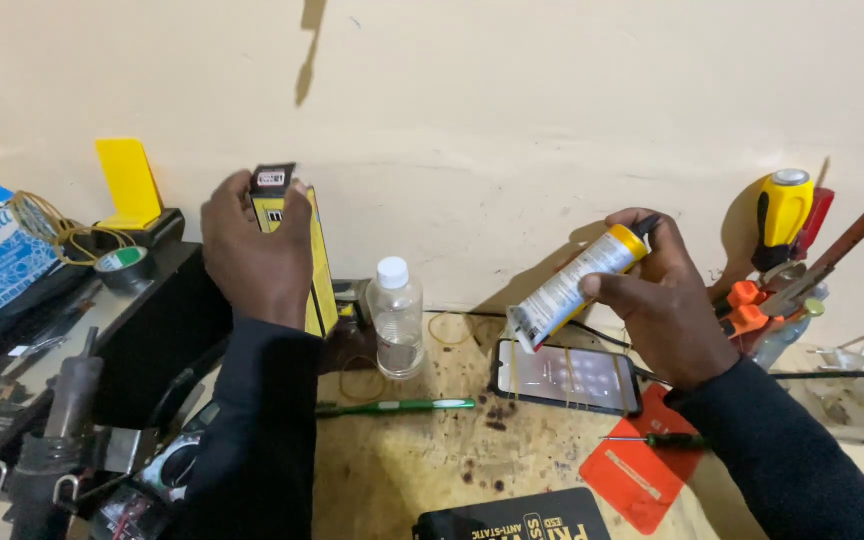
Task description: Securing a smartphone screen with multiple rubber bands to allow adhesive to set after a repair.
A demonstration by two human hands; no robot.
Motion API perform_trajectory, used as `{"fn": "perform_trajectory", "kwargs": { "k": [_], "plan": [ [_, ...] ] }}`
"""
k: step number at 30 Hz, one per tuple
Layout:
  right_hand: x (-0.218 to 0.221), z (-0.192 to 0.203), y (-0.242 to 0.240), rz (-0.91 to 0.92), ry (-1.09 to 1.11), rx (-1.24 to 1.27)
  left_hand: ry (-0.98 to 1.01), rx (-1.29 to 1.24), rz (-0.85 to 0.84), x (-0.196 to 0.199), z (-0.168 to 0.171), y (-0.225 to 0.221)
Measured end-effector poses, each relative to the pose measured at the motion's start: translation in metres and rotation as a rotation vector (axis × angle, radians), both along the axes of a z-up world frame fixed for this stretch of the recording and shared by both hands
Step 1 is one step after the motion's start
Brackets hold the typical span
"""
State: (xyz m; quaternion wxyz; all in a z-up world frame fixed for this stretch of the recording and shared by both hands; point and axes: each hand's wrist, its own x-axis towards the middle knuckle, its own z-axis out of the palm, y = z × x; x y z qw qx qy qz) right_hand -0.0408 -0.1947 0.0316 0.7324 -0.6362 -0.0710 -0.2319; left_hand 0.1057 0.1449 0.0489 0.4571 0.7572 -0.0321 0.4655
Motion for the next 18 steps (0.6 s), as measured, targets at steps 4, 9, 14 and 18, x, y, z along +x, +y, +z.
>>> {"fn": "perform_trajectory", "kwargs": {
  "k": [4, 9, 14, 18],
  "plan": [
    [-0.01, 0.014, -0.004, 0.027, 0.023, 0.168, -0.323, 0.147, -0.246, -0.072, 0.064, -0.022],
    [-0.02, 0.028, -0.008, 0.218, -0.023, 0.424, -0.189, 0.39, -0.599, -0.152, 0.085, -0.074],
    [-0.024, 0.032, -0.024, 0.267, -0.041, 0.533, -0.168, 0.491, -0.767, -0.146, 0.026, -0.111],
    [-0.023, 0.037, -0.035, 0.221, 0.048, 0.578, -0.081, 0.439, -0.913, -0.125, 0.005, -0.114]
  ]
}}
